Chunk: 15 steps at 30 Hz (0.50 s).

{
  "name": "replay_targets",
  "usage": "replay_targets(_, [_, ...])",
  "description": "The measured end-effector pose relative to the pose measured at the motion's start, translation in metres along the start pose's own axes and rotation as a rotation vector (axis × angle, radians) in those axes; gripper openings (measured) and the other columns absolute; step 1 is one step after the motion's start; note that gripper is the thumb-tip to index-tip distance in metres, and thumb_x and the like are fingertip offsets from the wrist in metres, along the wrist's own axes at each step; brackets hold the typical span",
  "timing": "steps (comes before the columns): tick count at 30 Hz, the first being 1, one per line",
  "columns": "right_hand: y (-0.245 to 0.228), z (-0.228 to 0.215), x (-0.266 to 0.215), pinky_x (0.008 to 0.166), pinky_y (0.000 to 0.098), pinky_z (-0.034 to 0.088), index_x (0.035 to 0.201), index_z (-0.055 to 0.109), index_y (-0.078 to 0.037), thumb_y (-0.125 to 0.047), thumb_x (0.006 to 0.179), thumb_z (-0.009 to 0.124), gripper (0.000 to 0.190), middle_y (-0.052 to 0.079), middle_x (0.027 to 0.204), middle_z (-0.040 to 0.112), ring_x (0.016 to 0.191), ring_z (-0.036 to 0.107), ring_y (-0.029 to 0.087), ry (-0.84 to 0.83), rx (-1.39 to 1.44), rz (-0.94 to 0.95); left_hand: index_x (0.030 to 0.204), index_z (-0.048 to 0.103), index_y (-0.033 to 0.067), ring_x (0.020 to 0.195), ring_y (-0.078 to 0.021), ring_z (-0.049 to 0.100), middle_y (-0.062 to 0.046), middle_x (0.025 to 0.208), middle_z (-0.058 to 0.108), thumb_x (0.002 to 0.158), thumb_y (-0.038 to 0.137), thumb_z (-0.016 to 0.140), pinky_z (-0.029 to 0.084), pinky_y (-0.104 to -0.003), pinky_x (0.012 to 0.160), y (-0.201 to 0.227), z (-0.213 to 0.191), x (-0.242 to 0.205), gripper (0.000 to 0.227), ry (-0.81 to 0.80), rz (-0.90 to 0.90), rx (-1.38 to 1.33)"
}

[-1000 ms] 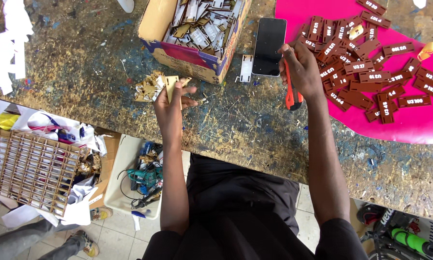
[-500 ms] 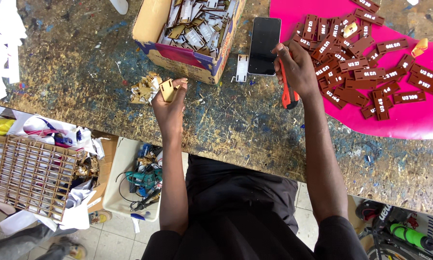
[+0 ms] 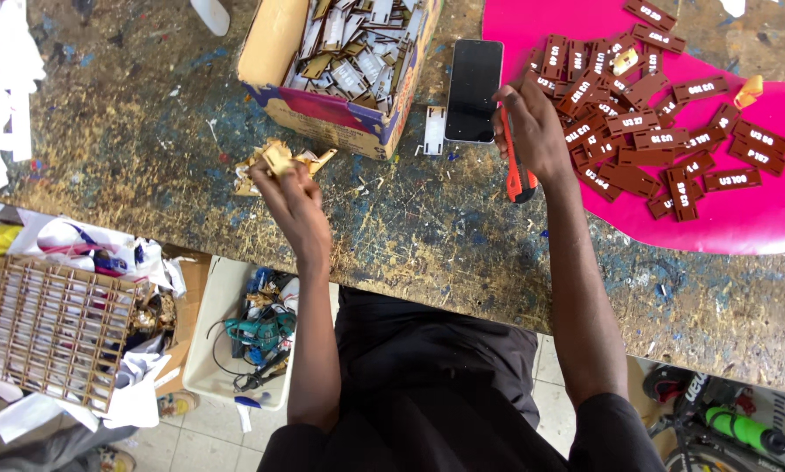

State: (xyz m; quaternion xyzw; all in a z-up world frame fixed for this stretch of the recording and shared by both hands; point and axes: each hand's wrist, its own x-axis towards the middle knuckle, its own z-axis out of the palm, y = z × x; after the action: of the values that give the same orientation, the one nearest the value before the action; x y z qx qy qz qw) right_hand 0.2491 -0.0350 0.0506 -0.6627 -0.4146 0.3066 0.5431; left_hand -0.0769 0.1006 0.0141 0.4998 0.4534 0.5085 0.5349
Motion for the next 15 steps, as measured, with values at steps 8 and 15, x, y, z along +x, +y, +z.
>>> replay_targets(8, [0.001,-0.002,0.0,0.067,0.0347,0.052,0.108,0.055,-0.015,-0.017,0.12,0.047,0.014,0.004,0.09,0.064,0.071,0.057,0.016,0.263,0.255,-0.054,0.13,0.078,0.0016,0.059,-0.0059,0.055,-0.003,0.087,0.075,0.117,0.043,0.062,0.038,-0.019,0.047,0.013,0.12,-0.052,0.046,-0.87,0.314,0.078])
replay_targets(15, [0.007,-0.014,0.011,0.06,0.0284,0.047,0.101,0.069,-0.015,-0.038,0.121,0.059,0.032,-0.001,0.078,0.068,0.064,0.058,0.009,0.431,0.117,-0.236,0.134,0.078,0.0026,0.108,-0.025,0.085,-0.013,0.123,0.084,0.105,0.027,0.08,0.073,-0.04,0.096,0.009,0.231,0.0,0.038,-0.894,-0.239,-0.493])
